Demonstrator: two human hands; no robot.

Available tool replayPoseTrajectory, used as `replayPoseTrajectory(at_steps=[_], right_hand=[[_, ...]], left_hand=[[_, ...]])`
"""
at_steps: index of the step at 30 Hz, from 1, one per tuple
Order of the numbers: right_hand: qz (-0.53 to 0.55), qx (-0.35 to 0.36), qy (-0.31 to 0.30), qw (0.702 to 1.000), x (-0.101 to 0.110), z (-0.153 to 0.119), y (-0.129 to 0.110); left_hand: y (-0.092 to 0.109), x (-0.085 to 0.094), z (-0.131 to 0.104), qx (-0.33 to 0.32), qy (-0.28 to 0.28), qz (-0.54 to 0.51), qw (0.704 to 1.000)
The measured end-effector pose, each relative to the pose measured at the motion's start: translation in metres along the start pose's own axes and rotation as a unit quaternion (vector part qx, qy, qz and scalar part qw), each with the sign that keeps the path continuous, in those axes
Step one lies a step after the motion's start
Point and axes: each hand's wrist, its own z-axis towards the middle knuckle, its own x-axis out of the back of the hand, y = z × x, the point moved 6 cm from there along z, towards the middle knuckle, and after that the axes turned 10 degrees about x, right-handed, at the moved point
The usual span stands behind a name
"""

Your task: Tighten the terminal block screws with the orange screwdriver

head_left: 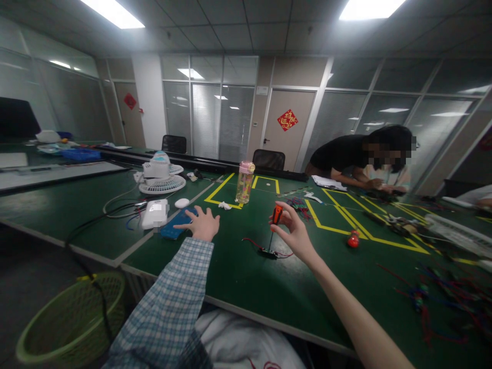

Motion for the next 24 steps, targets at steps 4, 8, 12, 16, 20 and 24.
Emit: replayPoseTrajectory(at_steps=[4, 8, 12, 16, 20, 24], right_hand=[[-0.035, 0.005, 0.013, 0.999, 0.003, 0.000, 0.003], [-0.054, 0.006, 0.020, 0.998, 0.005, -0.001, 0.003], [-0.070, 0.008, 0.015, 0.997, 0.005, -0.001, 0.002], [-0.082, 0.010, 0.013, 0.996, 0.006, -0.001, 0.003], [-0.083, 0.015, 0.015, 0.996, 0.005, -0.002, 0.004], [-0.081, 0.019, 0.019, 0.996, 0.004, -0.002, 0.004]], left_hand=[[0.033, -0.005, -0.026, -0.204, 0.058, -0.010, 0.977], [0.058, -0.009, -0.055, -0.347, 0.107, -0.034, 0.931], [0.065, -0.021, -0.062, -0.369, 0.067, -0.027, 0.927], [0.066, -0.018, -0.066, -0.391, 0.049, -0.069, 0.917], [0.073, 0.015, -0.091, -0.485, 0.050, -0.299, 0.821], [0.084, 0.039, -0.120, -0.523, 0.032, -0.468, 0.711]])
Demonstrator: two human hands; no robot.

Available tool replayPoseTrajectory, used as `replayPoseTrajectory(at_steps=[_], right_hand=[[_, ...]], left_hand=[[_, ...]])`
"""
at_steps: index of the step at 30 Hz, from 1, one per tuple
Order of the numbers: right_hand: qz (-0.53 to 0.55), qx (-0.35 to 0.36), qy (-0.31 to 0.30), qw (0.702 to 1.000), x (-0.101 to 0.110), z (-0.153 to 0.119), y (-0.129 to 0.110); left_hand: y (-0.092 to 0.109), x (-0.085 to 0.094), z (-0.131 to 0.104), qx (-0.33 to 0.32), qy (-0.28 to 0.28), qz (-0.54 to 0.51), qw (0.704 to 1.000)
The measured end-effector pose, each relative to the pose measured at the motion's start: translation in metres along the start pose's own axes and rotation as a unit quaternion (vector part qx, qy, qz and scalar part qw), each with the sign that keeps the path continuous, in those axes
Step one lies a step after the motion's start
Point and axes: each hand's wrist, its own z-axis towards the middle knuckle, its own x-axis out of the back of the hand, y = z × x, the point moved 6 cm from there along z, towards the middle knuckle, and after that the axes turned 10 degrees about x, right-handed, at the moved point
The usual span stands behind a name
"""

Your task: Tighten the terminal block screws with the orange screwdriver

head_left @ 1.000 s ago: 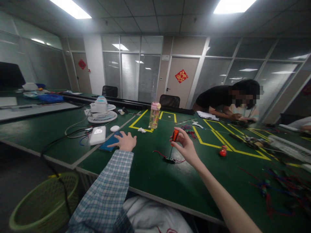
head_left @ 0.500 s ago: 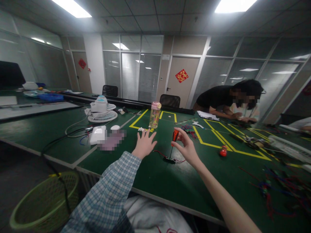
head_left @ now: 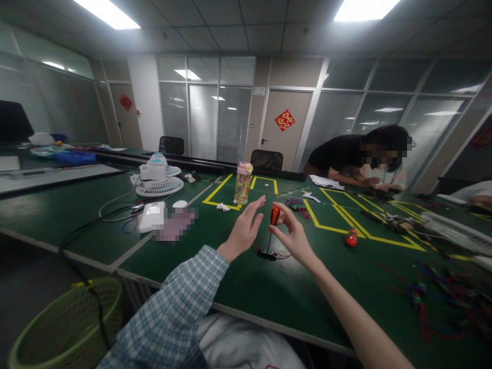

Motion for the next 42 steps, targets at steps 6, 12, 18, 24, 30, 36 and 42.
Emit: replayPoseTrajectory(at_steps=[6, 12, 18, 24, 30, 36, 42], right_hand=[[0.048, -0.012, 0.037, 0.998, -0.002, -0.001, -0.003], [0.090, -0.058, 0.046, 0.993, -0.002, -0.008, 0.008], [-0.030, -0.135, -0.186, 0.973, -0.016, -0.028, 0.036], [-0.045, -0.167, -0.294, 0.940, -0.027, -0.042, 0.047], [-0.035, -0.169, -0.287, 0.942, -0.029, -0.043, 0.049], [-0.036, -0.163, -0.287, 0.943, -0.029, -0.041, 0.044], [-0.043, -0.165, -0.290, 0.942, -0.029, -0.041, 0.045]], left_hand=[[0.027, -0.022, 0.006, -0.005, 0.019, -0.063, 0.998], [0.027, -0.020, 0.013, -0.005, 0.022, -0.049, 0.999], [0.022, -0.015, 0.019, 0.001, -0.002, -0.056, 0.998], [0.023, -0.020, 0.012, 0.016, -0.006, -0.121, 0.992], [0.030, -0.026, 0.003, 0.001, -0.011, -0.152, 0.988], [0.030, -0.029, 0.001, -0.008, -0.001, -0.145, 0.989], [0.032, -0.028, 0.001, -0.012, -0.004, -0.139, 0.990]])
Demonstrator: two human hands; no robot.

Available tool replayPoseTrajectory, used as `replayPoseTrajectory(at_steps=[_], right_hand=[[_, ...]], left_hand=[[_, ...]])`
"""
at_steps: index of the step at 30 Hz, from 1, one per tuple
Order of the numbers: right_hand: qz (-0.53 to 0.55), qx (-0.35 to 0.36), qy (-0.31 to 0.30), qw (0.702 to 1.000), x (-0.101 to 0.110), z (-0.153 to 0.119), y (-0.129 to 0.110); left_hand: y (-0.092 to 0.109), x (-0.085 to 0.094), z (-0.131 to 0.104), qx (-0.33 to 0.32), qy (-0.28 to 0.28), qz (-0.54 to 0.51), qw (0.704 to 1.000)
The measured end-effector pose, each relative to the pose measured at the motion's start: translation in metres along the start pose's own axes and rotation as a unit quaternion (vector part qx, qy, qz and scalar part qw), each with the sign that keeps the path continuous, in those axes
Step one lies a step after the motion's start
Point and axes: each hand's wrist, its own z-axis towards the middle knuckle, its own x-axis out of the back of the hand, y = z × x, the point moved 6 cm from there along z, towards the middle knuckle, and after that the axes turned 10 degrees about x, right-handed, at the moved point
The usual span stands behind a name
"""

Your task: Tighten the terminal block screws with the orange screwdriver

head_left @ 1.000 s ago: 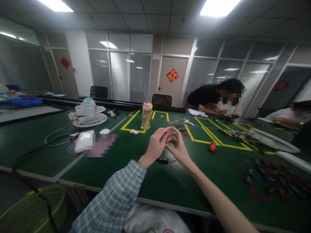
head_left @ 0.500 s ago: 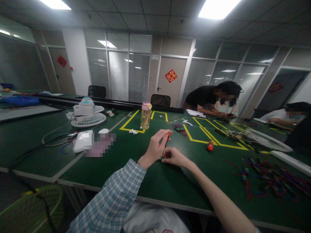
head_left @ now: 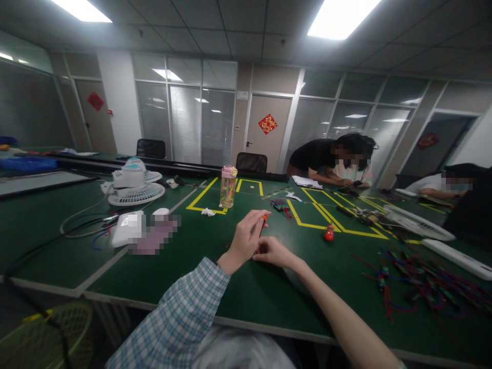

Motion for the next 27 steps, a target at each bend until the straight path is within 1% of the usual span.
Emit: replayPoseTrajectory(at_steps=[4, 8, 12, 16, 20, 23, 27], right_hand=[[0.009, -0.001, 0.004, 1.000, 0.000, 0.000, 0.000], [0.015, 0.005, 0.004, 1.000, 0.000, 0.001, 0.001], [0.019, 0.006, 0.002, 1.000, -0.001, 0.001, 0.003], [0.020, -0.008, 0.007, 1.000, 0.000, 0.000, 0.004], [0.017, -0.012, 0.020, 1.000, -0.001, -0.001, 0.008], [0.021, -0.017, 0.018, 0.999, -0.003, 0.000, 0.012], [0.021, -0.015, 0.006, 1.000, -0.002, 0.000, 0.006]], left_hand=[[0.003, -0.002, 0.000, -0.009, -0.006, 0.018, 1.000], [0.005, -0.006, 0.003, -0.023, -0.019, 0.067, 0.997], [0.005, -0.012, 0.010, -0.040, -0.057, 0.103, 0.992], [0.004, -0.017, 0.019, -0.053, -0.081, 0.121, 0.988], [0.004, -0.025, 0.020, -0.080, -0.125, 0.148, 0.978], [0.005, -0.025, 0.018, -0.097, -0.124, 0.143, 0.977], [0.002, -0.017, 0.018, -0.098, -0.090, 0.126, 0.983]])
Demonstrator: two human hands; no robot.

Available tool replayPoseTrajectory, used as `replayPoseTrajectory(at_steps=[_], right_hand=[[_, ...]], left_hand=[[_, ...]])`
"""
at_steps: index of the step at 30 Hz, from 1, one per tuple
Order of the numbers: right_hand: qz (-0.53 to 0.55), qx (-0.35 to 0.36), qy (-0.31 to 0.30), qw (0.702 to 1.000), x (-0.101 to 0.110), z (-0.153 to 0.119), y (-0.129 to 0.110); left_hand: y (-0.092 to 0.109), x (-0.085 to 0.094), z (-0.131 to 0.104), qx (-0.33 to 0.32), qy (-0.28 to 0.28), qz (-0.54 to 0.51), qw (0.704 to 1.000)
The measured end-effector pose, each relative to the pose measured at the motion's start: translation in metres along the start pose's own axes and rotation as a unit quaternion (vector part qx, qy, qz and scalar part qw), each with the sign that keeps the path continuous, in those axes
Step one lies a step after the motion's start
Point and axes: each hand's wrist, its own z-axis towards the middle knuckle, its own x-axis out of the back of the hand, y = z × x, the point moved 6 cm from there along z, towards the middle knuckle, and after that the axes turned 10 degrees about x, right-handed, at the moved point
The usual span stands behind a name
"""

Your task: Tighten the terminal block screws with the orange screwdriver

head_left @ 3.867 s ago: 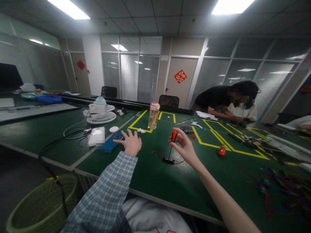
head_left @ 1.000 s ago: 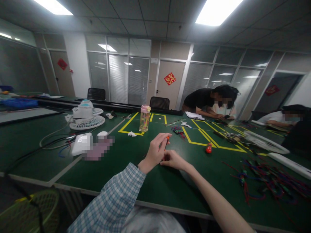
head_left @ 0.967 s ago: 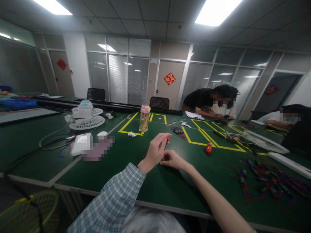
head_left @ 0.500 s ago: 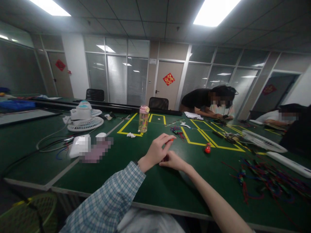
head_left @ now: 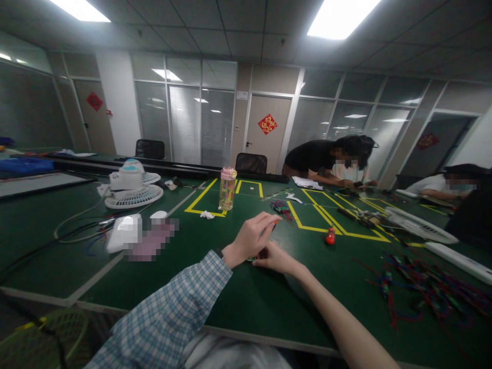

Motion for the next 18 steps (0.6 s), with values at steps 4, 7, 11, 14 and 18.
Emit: replayPoseTrajectory(at_steps=[4, 7, 11, 14, 18], right_hand=[[0.001, -0.012, -0.021, 1.000, 0.002, 0.000, -0.006], [0.002, -0.015, -0.027, 1.000, 0.003, 0.000, -0.006], [-0.001, -0.015, -0.028, 0.999, 0.002, 0.001, -0.003], [-0.013, -0.016, -0.025, 0.999, 0.002, 0.002, -0.003], [-0.014, -0.014, -0.026, 0.999, 0.002, 0.002, -0.005]], left_hand=[[-0.010, 0.005, 0.001, 0.030, 0.031, -0.007, 0.999], [-0.014, 0.007, 0.002, 0.040, 0.038, -0.004, 0.998], [-0.018, 0.009, 0.002, 0.040, 0.051, -0.007, 0.998], [-0.022, 0.012, 0.001, 0.048, 0.067, -0.009, 0.997], [-0.025, 0.017, -0.003, 0.057, 0.076, -0.018, 0.995]])
